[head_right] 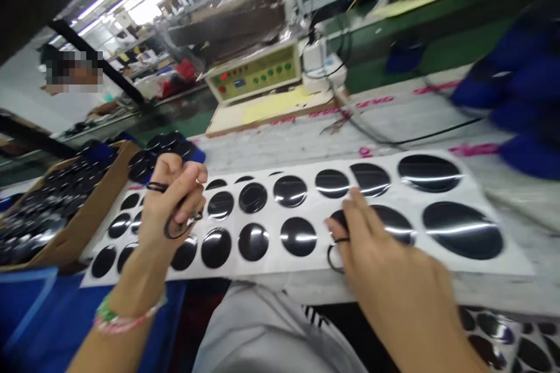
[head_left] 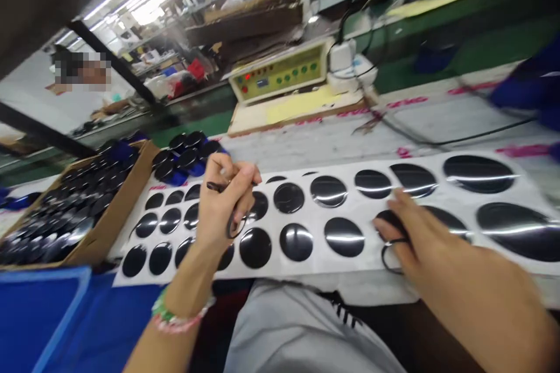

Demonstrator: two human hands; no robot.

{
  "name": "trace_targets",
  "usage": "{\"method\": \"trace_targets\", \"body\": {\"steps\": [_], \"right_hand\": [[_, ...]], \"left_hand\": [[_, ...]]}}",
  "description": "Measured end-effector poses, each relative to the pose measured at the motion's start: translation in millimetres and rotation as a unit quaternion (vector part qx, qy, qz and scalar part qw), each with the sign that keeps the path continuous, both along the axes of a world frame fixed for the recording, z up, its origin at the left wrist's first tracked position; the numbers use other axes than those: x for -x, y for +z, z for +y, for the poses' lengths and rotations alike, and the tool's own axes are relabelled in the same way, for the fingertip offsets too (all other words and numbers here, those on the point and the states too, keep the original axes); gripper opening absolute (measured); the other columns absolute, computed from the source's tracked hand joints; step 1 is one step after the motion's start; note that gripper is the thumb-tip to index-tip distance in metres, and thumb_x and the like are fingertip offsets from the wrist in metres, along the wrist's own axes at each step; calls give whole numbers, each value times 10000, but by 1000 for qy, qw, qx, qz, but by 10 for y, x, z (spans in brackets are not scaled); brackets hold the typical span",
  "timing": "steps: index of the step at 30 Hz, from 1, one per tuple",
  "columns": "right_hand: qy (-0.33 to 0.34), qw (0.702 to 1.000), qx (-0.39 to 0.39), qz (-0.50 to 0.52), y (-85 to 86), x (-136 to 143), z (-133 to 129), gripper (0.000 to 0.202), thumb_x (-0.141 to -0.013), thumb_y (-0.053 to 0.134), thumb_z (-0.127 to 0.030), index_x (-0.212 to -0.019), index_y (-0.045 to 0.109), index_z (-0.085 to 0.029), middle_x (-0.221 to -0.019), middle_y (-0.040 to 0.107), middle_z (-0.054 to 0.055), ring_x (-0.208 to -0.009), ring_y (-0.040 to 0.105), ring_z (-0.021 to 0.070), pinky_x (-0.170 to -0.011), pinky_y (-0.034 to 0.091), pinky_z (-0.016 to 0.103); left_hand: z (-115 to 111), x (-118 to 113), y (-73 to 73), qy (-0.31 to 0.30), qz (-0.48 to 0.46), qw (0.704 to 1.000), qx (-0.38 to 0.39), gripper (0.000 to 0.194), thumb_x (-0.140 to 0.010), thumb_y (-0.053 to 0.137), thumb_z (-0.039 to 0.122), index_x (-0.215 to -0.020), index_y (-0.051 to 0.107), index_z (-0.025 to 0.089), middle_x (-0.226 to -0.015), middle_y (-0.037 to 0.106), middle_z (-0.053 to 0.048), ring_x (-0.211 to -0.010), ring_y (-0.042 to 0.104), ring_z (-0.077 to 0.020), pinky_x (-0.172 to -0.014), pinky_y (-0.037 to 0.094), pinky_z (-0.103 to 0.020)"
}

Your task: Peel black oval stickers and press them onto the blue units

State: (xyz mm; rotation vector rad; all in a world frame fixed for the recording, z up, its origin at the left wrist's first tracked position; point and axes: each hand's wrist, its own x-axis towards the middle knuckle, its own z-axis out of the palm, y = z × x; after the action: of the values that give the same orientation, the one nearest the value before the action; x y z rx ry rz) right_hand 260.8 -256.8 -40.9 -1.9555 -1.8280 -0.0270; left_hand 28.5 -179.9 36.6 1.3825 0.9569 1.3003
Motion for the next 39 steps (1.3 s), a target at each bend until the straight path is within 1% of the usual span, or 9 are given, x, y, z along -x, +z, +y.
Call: {"method": "trace_targets", "body": {"steps": [3,7,10,16,22,31,33,35,39], "right_hand": [[-3,1000,-2,8,121,-72,76,566,-942,237,-512,-1233,594,-182,-939,742,107,-532,680,279,-400,492,379],[-20,988,24,153,250,-194,67,542,-947,244,-533,-1144,659,-245,-927,750,63,-732,728,262,-452,564,322],[-30,983,-16,181,329,-166,89,481,-950,280,-510,-1073,680,-272,-960,745,34,-822,723,256,-483,590,310],[38,989,-7,141,263,136,324,439,-980,274,-408,-1187,606,-209,-1150,679,26,-902,708,233,-640,615,348],[11,996,27,88,189,201,358,470,-986,221,-415,-1234,582,-243,-1099,696,-20,-711,731,227,-488,587,366],[-40,992,107,46,179,273,389,507,-978,189,-455,-1260,579,-296,-1099,701,-17,-780,728,252,-568,582,391],[-54,988,130,66,220,284,393,521,-975,174,-460,-1271,572,-302,-1125,690,-19,-841,720,267,-621,584,425],[-62,983,149,87,267,296,390,541,-969,162,-469,-1294,557,-294,-1147,680,-10,-885,709,286,-663,577,460],[-73,976,174,109,325,311,378,563,-959,158,-484,-1331,530,-281,-1131,689,16,-895,703,310,-705,559,504]], "left_hand": [[270,-63,4,-104,258,954,-113,268,-902,540,198,-1145,501,304,-905,673,14,-480,532,-44,-477,435,-145],[489,-372,-198,-229,557,755,-258,299,-936,451,203,-1207,556,273,-1216,574,-53,-767,651,-155,-681,509,-277],[592,-543,-278,-257,617,698,-255,307,-929,472,225,-1230,518,264,-1244,549,-39,-763,656,-169,-630,502,-276],[705,-624,-178,-292,603,704,-237,101,-879,535,194,-979,549,204,-988,627,8,-788,652,-164,-639,500,-251],[599,-569,-229,-264,619,687,-275,425,-889,465,103,-1292,424,229,-1228,553,-65,-879,654,-219,-581,510,-290],[631,-485,-425,-255,524,736,-344,157,-944,466,268,-881,566,165,-966,629,-66,-846,598,-201,-681,518,-310],[639,-412,-420,-256,475,772,-336,180,-922,517,303,-803,543,170,-962,615,-75,-899,571,-204,-733,504,-308],[640,-311,-388,-269,378,845,-267,229,-888,567,287,-700,493,180,-943,607,-76,-938,556,-205,-795,476,-314],[685,-66,-293,-239,219,940,-105,419,-889,528,252,-577,254,201,-659,524,-9,-694,589,-141,-653,443,-265]]}}
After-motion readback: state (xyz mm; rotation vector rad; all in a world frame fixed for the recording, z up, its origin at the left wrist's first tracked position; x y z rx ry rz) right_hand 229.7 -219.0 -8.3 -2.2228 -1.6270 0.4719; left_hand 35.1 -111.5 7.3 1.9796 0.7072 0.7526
